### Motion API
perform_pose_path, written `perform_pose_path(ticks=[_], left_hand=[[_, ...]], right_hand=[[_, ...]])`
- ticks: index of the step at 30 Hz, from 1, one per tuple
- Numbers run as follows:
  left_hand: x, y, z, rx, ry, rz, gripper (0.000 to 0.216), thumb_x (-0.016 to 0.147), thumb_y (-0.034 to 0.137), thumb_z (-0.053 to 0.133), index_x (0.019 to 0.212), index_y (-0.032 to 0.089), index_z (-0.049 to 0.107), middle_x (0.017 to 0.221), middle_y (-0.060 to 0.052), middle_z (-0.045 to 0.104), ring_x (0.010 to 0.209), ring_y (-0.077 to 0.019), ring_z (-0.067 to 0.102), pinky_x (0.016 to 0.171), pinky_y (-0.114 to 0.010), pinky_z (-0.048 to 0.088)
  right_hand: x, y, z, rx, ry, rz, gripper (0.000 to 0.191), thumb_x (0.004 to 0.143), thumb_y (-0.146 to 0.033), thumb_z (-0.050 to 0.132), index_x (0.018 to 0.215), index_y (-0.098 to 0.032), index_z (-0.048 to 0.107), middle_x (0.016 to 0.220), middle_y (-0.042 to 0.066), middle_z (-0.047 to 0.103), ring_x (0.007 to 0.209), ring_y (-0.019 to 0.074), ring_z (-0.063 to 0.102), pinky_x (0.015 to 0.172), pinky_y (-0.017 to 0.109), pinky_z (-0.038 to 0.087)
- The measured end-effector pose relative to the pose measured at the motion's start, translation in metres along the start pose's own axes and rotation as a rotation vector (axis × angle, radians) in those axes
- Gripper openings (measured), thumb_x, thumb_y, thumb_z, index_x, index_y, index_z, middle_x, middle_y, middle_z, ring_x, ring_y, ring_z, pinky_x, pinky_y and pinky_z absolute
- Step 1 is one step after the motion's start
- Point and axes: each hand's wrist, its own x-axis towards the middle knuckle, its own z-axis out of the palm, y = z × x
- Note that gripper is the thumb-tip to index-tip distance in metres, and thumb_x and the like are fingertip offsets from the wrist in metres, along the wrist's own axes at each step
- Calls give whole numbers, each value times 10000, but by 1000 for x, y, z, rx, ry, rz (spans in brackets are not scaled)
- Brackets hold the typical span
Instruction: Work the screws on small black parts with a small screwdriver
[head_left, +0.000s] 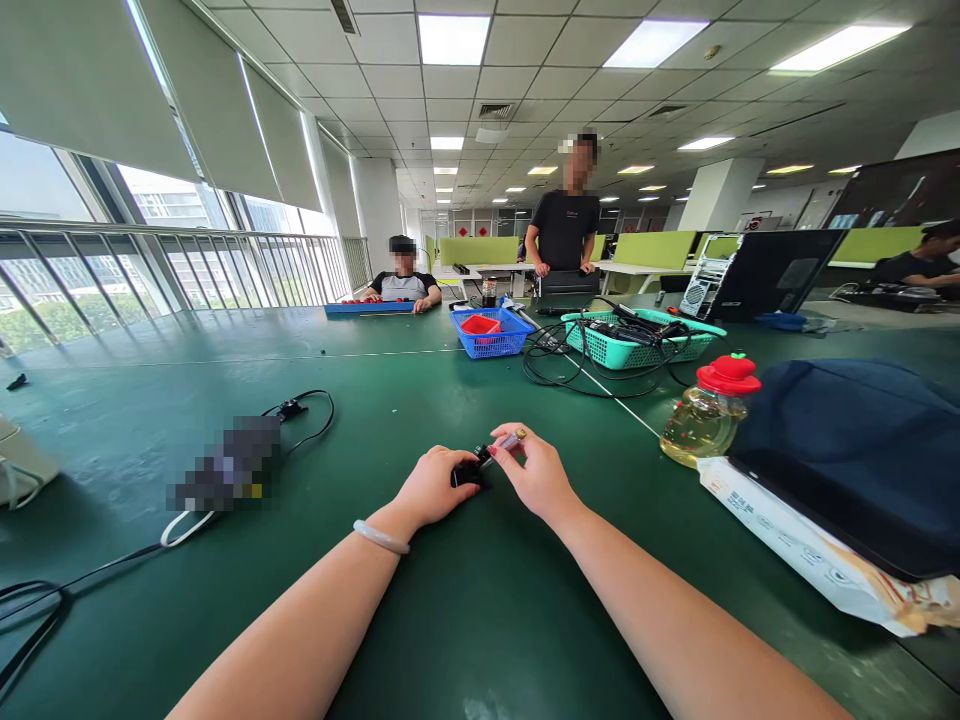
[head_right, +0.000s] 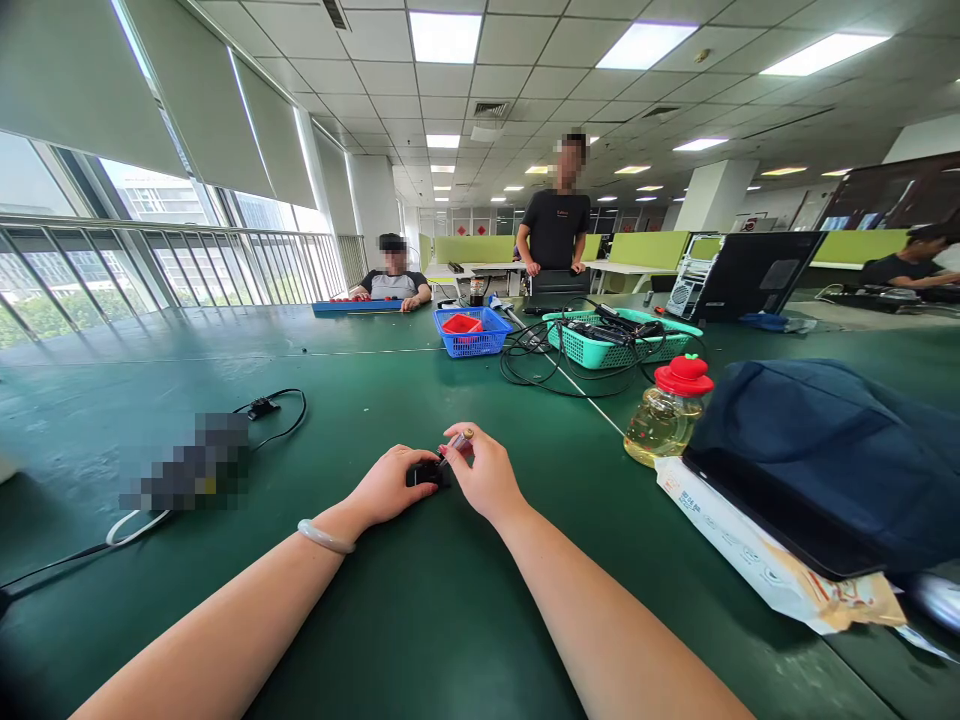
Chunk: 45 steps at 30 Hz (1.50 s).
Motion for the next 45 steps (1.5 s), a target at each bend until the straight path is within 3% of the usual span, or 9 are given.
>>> perform_pose_path(ticks=[7, 12, 19, 32, 39, 45], left_hand=[[0, 0, 0, 1, 3, 8, 395, 784, 314, 730, 1174, 256, 709, 1091, -48, 756, 1060, -267, 629, 970, -404, 506], [0, 1, -1, -12, -11, -5, 416, 779, 321, 734, 1186, 239, 708, 1093, -66, 749, 1076, -269, 623, 989, -408, 500], [-1, 1, -1, -24, -22, 5, 419, 786, 320, 718, 1199, 255, 700, 1126, -53, 746, 1116, -270, 619, 1009, -397, 500], [0, -1, 1, -13, -23, 1, 445, 792, 319, 714, 1231, 258, 689, 1128, -57, 744, 1100, -267, 635, 998, -388, 509], [0, -1, 1, -9, -42, -30, 473, 798, 316, 720, 1264, 256, 674, 1151, -81, 725, 1107, -268, 636, 1002, -391, 505], [1, -1, 2, -23, -42, -38, 490, 793, 309, 736, 1275, 254, 670, 1120, -74, 730, 1059, -263, 653, 972, -385, 516]], right_hand=[[-3, 7, 1, 63, 138, -63, 415, 918, -330, 538, 1307, -240, 424, 976, 69, 732, 884, 210, 722, 855, 389, 575], [-1, 12, -1, 62, 211, -27, 357, 920, -336, 544, 1254, -238, 465, 971, 70, 728, 875, 211, 726, 853, 399, 582], [2, 22, 1, 110, 142, 110, 342, 893, -358, 553, 1211, -241, 514, 921, 51, 727, 835, 216, 736, 820, 411, 600], [6, 25, -2, 112, 94, 160, 329, 894, -302, 516, 1219, -255, 533, 911, 38, 726, 831, 209, 731, 826, 410, 598], [2, 17, -6, 55, 205, 6, 352, 950, -272, 425, 1297, -223, 455, 875, 41, 693, 803, 197, 695, 816, 389, 568], [-1, 16, -4, 24, 52, -86, 340, 946, -210, 412, 1282, -232, 465, 870, 28, 685, 788, 175, 687, 805, 355, 563]])
